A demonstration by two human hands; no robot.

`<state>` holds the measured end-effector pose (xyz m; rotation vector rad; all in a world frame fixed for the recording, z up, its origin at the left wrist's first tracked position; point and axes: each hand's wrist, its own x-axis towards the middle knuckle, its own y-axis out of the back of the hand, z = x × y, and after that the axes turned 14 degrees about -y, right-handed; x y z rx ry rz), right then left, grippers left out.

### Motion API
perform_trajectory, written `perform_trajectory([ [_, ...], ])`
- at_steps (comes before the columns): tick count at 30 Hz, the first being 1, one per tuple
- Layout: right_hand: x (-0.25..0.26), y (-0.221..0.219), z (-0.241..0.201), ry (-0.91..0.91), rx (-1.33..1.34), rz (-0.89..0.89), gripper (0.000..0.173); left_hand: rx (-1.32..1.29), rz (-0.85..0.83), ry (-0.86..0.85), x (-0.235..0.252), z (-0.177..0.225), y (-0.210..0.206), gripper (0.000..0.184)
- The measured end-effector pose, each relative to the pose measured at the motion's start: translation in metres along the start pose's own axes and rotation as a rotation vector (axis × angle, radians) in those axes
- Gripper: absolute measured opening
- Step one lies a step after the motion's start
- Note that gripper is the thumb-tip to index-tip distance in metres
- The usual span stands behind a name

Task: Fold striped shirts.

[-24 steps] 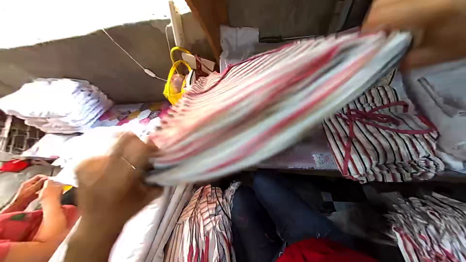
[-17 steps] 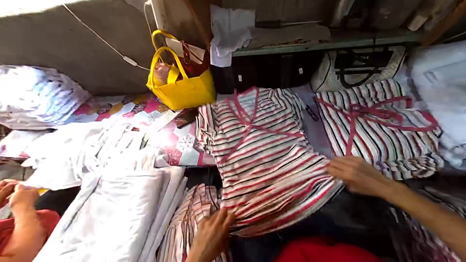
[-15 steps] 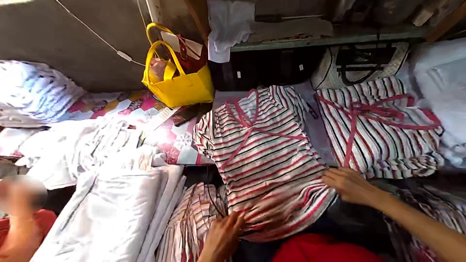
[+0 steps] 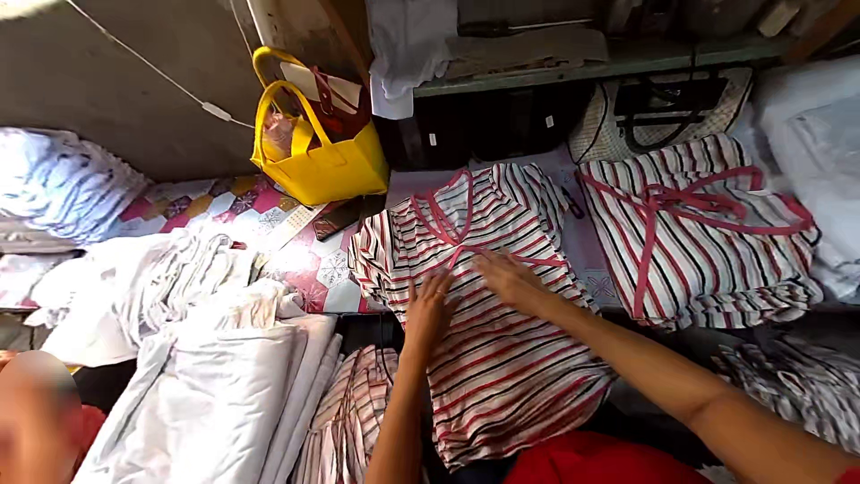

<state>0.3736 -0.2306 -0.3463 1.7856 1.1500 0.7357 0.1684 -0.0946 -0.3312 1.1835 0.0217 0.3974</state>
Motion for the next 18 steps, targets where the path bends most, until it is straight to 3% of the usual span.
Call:
perform_trajectory([
  [3, 0.024, 0.019, 0.068, -0.366, -0.076, 0.103, 0.045, 0.164, 0.105, 0.176, -0.008, -0.05, -0.01, 0.044],
  [5, 0.022, 0.039, 0.086, -0.482, -0.065, 0.179, 0.045, 0.181, 0.237, 0.24, -0.01, -0.049, -0.003, 0.039],
  [9, 0.003, 0.042, 0.075, -0.478, -0.048, 0.344, 0.044, 0.233, 0.538, 0.184, 0.007, -0.014, -0.003, 0.03],
  [12, 0.0, 0.032, 0.064, -0.436, -0.018, 0.269, 0.042, 0.195, 0.417, 0.115, 0.025, -0.001, -0.016, 0.034],
  [14, -0.004, 0.026, 0.074, -0.486, 0.006, 0.167, 0.046, 0.177, 0.28, 0.188, 0.022, -0.022, -0.034, 0.043],
  [15, -0.007, 0.025, 0.081, -0.498, 0.051, 0.177, 0.046, 0.18, 0.291, 0.193, 0.017, -0.033, -0.04, 0.045],
  [18, -0.017, 0.036, 0.09, -0.527, 0.202, 0.374, 0.038, 0.15, 0.592, 0.093, 0.0, -0.034, -0.038, 0.036],
])
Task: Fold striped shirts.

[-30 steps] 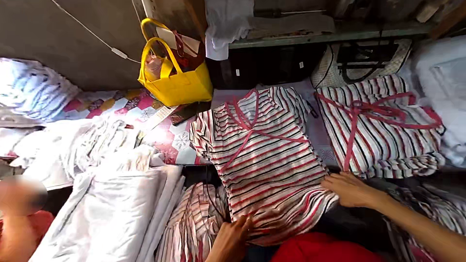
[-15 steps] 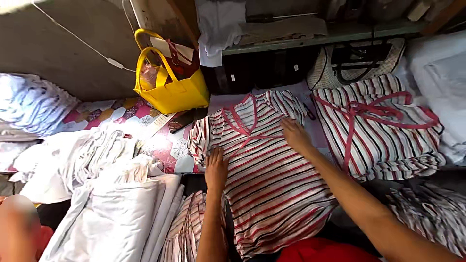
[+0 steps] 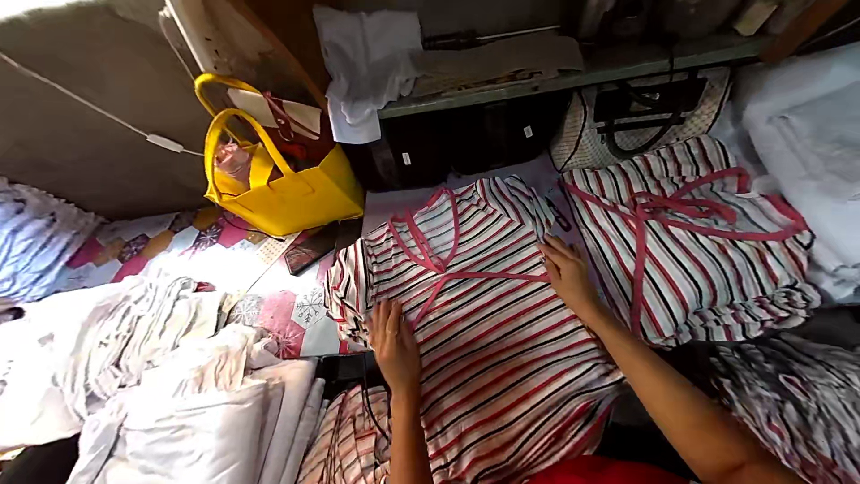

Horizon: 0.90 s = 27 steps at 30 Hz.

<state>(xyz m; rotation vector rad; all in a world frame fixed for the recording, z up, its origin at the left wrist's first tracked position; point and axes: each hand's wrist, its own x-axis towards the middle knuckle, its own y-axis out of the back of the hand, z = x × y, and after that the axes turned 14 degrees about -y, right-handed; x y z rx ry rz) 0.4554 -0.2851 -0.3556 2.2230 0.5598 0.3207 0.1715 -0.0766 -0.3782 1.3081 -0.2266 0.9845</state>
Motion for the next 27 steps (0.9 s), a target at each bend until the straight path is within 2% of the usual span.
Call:
perform_trajectory([
  [2, -0.002, 0.016, 0.005, -0.12, 0.054, 0.025, 0.033, 0.024, 0.164, 0.072, -0.015, 0.014, 0.014, 0.035],
  [5, 0.004, 0.029, 0.005, -0.281, 0.066, -0.107, 0.036, -0.153, 0.22, 0.49, -0.043, 0.036, 0.017, 0.057],
  [7, 0.013, 0.029, -0.012, -0.25, 0.108, -0.162, 0.032, -0.314, 0.217, 0.782, -0.053, 0.046, 0.013, 0.063],
  [8, 0.02, 0.025, -0.025, -0.215, 0.132, -0.167, 0.029, -0.38, 0.225, 0.905, -0.054, 0.048, 0.011, 0.056],
  [10, 0.036, 0.01, -0.051, -0.136, 0.158, -0.179, 0.028, -0.525, 0.202, 1.042, -0.053, 0.045, 0.01, 0.038],
  [12, 0.045, -0.014, -0.074, 0.023, 0.105, -0.213, 0.032, -0.649, 0.141, 1.098, -0.05, 0.038, 0.017, 0.034],
  [14, 0.05, -0.045, -0.085, 0.256, -0.009, -0.292, 0.036, -0.644, 0.083, 1.125, -0.048, 0.031, 0.022, 0.029],
  [16, 0.061, -0.06, -0.077, 0.315, -0.035, -0.37, 0.038, -0.583, 0.057, 1.114, -0.048, 0.026, 0.025, 0.027],
  [18, 0.071, -0.056, -0.056, 0.217, 0.12, -0.183, 0.035, -0.549, 0.051, 1.075, -0.049, 0.028, 0.026, 0.026],
  [20, 0.073, -0.031, -0.037, 0.114, 0.238, 0.054, 0.03, -0.509, 0.049, 1.043, -0.048, 0.033, 0.025, 0.023],
  [22, 0.066, 0.004, -0.016, -0.007, 0.232, 0.153, 0.027, -0.4, 0.062, 0.984, -0.048, 0.042, 0.023, 0.026],
  [25, 0.05, 0.032, 0.011, -0.185, 0.211, 0.148, 0.023, -0.304, 0.099, 0.754, -0.044, 0.053, 0.025, 0.064],
  [27, 0.034, 0.04, 0.011, -0.296, 0.135, -0.04, 0.027, -0.183, 0.085, 0.559, -0.039, 0.056, 0.024, 0.077],
])
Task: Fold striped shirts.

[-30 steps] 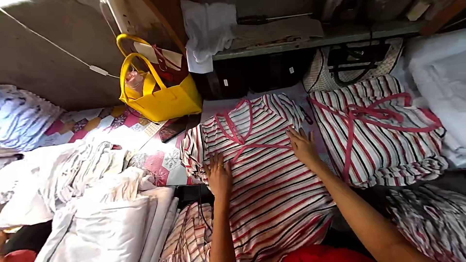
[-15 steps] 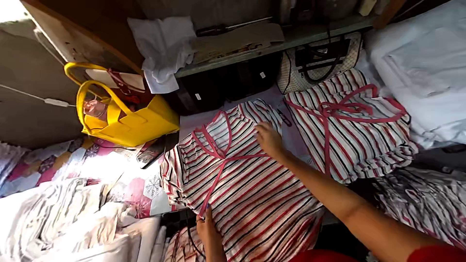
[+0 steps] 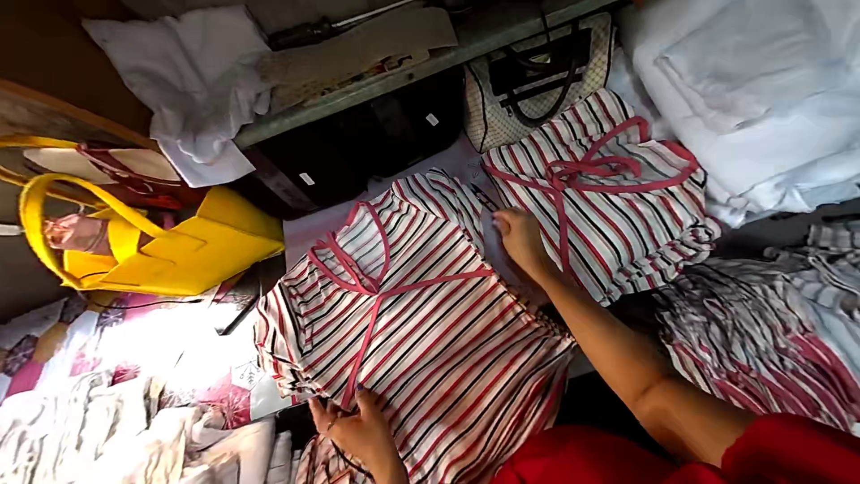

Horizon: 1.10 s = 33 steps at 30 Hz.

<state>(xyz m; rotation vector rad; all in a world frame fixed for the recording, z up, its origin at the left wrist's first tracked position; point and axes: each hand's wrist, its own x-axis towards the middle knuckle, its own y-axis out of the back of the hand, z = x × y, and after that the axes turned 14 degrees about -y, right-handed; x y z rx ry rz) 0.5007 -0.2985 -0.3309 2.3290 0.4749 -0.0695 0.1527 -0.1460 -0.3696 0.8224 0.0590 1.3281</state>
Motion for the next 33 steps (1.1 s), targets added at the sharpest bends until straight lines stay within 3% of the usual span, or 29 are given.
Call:
perform_trajectory([
  [2, -0.034, 0.004, -0.009, -0.089, -0.185, -0.248, 0.04, 0.132, -0.013, -0.124, 0.002, 0.011, -0.004, 0.082],
  [3, -0.055, -0.001, -0.013, -0.061, -0.241, -0.269, 0.04, 0.17, -0.04, -0.177, 0.002, 0.016, -0.007, 0.081],
  [4, -0.076, -0.013, -0.012, 0.013, -0.254, -0.176, 0.038, 0.195, -0.089, -0.225, 0.001, 0.02, -0.01, 0.077],
  [6, -0.105, -0.051, 0.0, 0.225, -0.253, 0.172, 0.034, 0.228, -0.258, -0.316, -0.004, 0.021, -0.019, 0.058],
  [8, -0.121, -0.076, 0.007, 0.304, -0.359, 0.254, 0.047, 0.323, -0.372, -0.372, -0.011, 0.018, -0.03, 0.052],
  [10, -0.131, -0.087, 0.01, 0.33, -0.457, 0.262, 0.052, 0.359, -0.378, -0.375, -0.015, 0.017, -0.033, 0.053],
  [15, -0.116, -0.048, 0.009, 0.196, -0.22, 0.145, 0.045, 0.184, -0.084, -0.214, -0.013, 0.016, -0.014, 0.069],
  [17, -0.091, -0.018, 0.009, 0.012, -0.189, -0.027, 0.058, 0.033, 0.017, 0.003, -0.013, 0.012, -0.007, 0.074],
  [19, -0.064, -0.007, 0.008, -0.084, -0.248, -0.229, 0.07, -0.139, 0.075, 0.314, -0.009, 0.007, -0.005, 0.055],
  [21, -0.049, -0.013, 0.0, -0.087, -0.298, -0.391, 0.072, -0.295, -0.027, 0.515, 0.003, -0.008, -0.001, 0.02],
  [23, -0.045, -0.023, -0.003, -0.06, -0.198, -0.457, 0.068, -0.402, -0.176, 0.613, 0.015, -0.016, 0.013, 0.027],
  [26, -0.044, -0.025, -0.008, -0.154, 0.058, -0.555, 0.063, -0.52, -0.244, 0.646, 0.019, -0.027, 0.03, 0.029],
  [30, -0.054, -0.023, -0.024, -0.338, 0.367, -0.753, 0.045, -0.58, -0.391, 0.532, 0.007, -0.029, 0.035, 0.036],
  [33, -0.046, -0.026, -0.012, -0.368, 0.481, -0.605, 0.042, -0.682, -0.482, 0.427, -0.008, -0.024, 0.038, 0.05],
])
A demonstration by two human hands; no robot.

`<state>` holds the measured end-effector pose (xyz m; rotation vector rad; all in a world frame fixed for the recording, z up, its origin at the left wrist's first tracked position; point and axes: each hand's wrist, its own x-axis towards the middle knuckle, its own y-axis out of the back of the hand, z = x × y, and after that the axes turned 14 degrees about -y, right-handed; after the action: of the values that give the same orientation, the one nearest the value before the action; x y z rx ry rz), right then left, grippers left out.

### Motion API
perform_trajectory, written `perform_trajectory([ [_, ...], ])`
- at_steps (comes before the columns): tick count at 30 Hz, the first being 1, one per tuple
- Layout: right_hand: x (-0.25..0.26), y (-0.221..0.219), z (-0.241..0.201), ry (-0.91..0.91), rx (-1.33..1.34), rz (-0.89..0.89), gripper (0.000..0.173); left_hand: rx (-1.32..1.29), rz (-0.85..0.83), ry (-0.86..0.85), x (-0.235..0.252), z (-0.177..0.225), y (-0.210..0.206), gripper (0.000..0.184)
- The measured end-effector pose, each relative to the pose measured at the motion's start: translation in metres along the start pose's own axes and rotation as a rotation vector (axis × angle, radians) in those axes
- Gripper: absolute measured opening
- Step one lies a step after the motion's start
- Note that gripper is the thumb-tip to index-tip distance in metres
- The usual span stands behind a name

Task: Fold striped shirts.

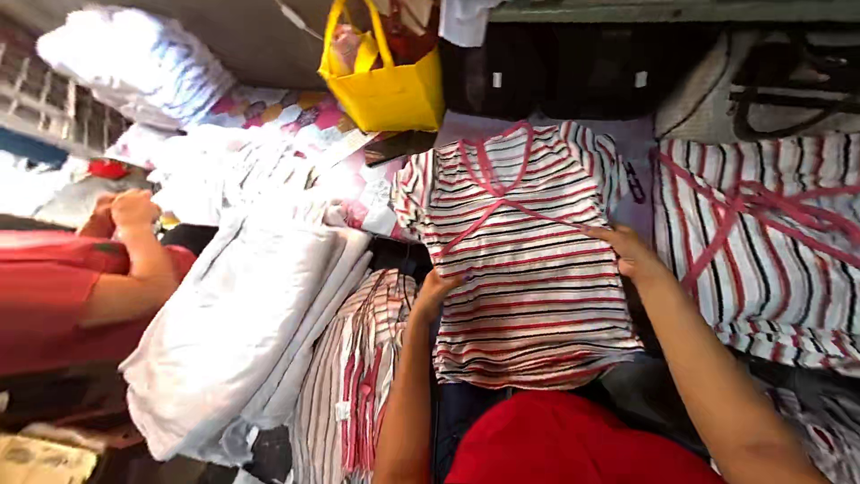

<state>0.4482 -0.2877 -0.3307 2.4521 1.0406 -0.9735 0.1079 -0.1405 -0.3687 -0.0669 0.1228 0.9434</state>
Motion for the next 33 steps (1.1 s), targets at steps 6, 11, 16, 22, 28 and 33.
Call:
perform_trajectory([
  [6, 0.011, -0.001, 0.0, 0.038, -0.006, 0.179, 0.039, 0.455, 0.042, -0.244, -0.039, -0.048, 0.024, 0.044],
  [11, 0.006, -0.004, -0.002, -0.01, -0.029, 0.217, 0.04, 0.809, 0.245, -0.133, -0.047, -0.035, 0.032, 0.027],
  [16, -0.001, -0.012, -0.001, -0.004, 0.027, 0.23, 0.036, 0.796, 0.598, -0.427, -0.013, -0.012, 0.03, 0.025],
  [22, 0.001, -0.011, 0.003, -0.005, -0.005, 0.229, 0.039, 0.871, -0.25, 0.147, 0.026, -0.058, 0.042, 0.042],
  [28, 0.003, -0.006, 0.008, 0.011, -0.003, 0.203, 0.039, 0.884, 0.096, 0.15, 0.033, -0.033, 0.055, 0.033],
  [33, -0.01, -0.008, 0.005, 0.092, -0.071, 0.192, 0.057, 0.27, 0.208, -0.021, 0.024, 0.003, 0.038, 0.045],
])
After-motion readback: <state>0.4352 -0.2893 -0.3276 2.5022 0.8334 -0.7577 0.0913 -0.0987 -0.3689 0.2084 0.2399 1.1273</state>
